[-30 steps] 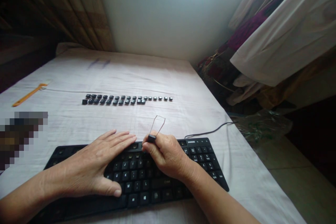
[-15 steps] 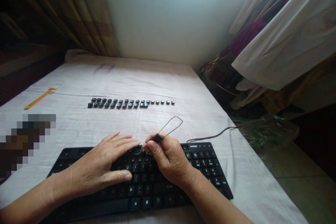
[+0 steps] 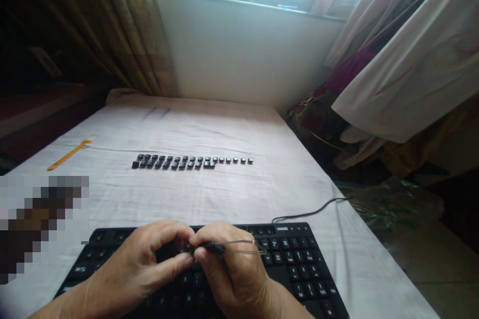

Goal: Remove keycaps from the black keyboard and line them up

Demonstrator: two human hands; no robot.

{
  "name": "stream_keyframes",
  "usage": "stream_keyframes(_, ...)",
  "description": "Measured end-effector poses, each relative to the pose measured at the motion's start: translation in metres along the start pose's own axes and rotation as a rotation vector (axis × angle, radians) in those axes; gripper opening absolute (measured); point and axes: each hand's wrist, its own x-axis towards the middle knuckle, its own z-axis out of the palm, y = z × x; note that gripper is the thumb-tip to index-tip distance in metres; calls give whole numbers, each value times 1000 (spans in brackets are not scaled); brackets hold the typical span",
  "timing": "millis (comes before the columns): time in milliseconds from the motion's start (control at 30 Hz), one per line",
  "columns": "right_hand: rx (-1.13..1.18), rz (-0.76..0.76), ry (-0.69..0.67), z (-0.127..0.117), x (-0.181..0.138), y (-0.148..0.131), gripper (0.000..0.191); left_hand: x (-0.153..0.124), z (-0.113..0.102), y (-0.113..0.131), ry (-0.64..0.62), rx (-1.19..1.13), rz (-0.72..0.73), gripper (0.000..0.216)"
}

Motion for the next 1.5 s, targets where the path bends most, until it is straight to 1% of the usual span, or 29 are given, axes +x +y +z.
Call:
stream_keyframes(100,-18,-39,39,-1,1,4,30,2,0,-3,-23,-55,-67,9)
stream_keyframes(200,-66,-76,103,-2,2,8,38,4,-2,-9,-20,-125,-93,14)
stream_keyframes(233,-82,-89,125,-3,3,9,39,4,-2,-11,-12,-156,-96,14)
stream_keyframes(300,-114,-116,157,-3,4,11,33,5,-4,-13,-1,-234,-110,12)
stream_keyframes(367,-170,-114,130,-3,5,13,22,6,-5,-14,-1,-339,-131,14)
stream_keyframes(433,-255,-73,54,-3,6,14,12,7,-5,-14,5,-454,-146,16)
stream_keyframes(500,-327,-51,-22,-3,7,13,12,7,-3,-13,10,-542,-150,16)
stream_keyframes(533,-346,-58,-38,-3,7,13,13,7,-2,-13,10,-566,-149,15)
stream_keyframes(633,-360,-95,-13,-2,6,14,11,7,-1,-11,10,-574,-151,13)
stream_keyframes(700,-381,-104,8,-1,6,14,12,8,0,-9,15,-567,-155,12)
stream_keyframes(767,-431,-130,0,-1,7,13,15,8,-1,-8,24,-562,-160,12)
stream_keyframes(933,-590,-276,-8,0,14,7,14,8,-2,-10,31,-556,-178,9)
stream_keyframes(1000,-636,-289,-13,1,17,4,13,8,-3,-10,33,-552,-183,8)
stream_keyframes(1100,-660,-268,-19,3,19,1,15,8,-3,-8,37,-557,-179,9)
stream_keyframes(1167,-632,-211,-19,2,21,1,16,8,-4,-7,47,-571,-179,14)
stream_keyframes(1267,-536,-30,-46,-8,29,10,16,9,-7,-5,102,-527,-217,32)
stream_keyframes(1333,-507,139,-44,-18,39,24,16,10,-10,-6,132,-466,-247,38)
stream_keyframes(1400,-533,366,1,-29,53,41,19,10,-12,-9,144,-414,-253,38)
stream_keyframes(1433,-570,483,10,-33,60,49,21,11,-12,-11,149,-392,-248,37)
stream_keyframes(1500,-709,664,-32,-38,74,65,24,11,-12,-16,161,-355,-230,36)
